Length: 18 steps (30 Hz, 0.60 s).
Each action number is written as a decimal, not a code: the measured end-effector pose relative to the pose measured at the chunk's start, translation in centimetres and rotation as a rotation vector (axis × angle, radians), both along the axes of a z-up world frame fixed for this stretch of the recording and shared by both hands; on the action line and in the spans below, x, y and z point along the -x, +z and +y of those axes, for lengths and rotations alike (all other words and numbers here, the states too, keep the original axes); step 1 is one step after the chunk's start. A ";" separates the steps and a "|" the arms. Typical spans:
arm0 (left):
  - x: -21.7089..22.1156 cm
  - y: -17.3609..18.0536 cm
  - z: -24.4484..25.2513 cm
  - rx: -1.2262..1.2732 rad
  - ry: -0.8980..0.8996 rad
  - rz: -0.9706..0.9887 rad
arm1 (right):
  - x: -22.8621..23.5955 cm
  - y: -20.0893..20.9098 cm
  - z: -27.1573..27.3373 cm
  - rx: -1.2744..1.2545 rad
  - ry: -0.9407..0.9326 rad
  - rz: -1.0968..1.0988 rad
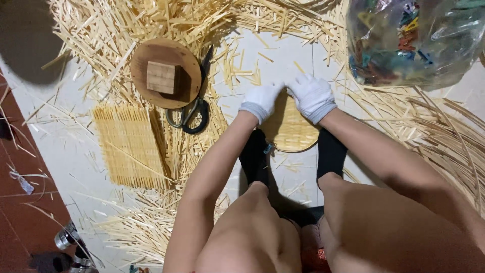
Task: Weaving and trimming small bamboo mats and circular bases on the floor.
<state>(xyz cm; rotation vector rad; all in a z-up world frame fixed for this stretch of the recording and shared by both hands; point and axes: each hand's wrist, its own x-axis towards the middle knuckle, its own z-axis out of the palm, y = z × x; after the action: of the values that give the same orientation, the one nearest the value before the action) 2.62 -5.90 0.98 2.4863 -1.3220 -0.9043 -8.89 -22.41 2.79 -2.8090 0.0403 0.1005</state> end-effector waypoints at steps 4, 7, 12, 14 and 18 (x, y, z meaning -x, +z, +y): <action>0.8 0.9 3.0 0.060 0.021 0.044 | -2.6 4.5 -1.2 -0.031 -0.060 0.056; 4.1 1.2 6.5 0.179 0.387 0.009 | -3.9 7.9 -2.8 0.032 -0.108 0.268; 7.7 2.8 7.6 -0.191 0.823 0.022 | 0.3 3.7 -3.4 -0.127 -0.040 0.182; 7.0 5.3 6.8 -0.067 0.766 -0.016 | 0.5 3.7 -2.5 -0.160 -0.057 0.170; 5.8 7.1 5.7 -0.277 0.478 0.068 | 0.0 2.2 -2.0 -0.152 -0.089 0.200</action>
<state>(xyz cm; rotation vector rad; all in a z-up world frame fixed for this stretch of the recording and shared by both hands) -3.17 -0.15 8.03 2.7600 -0.5621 -1.0889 -8.90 -24.37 4.98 -2.6314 0.1965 0.3483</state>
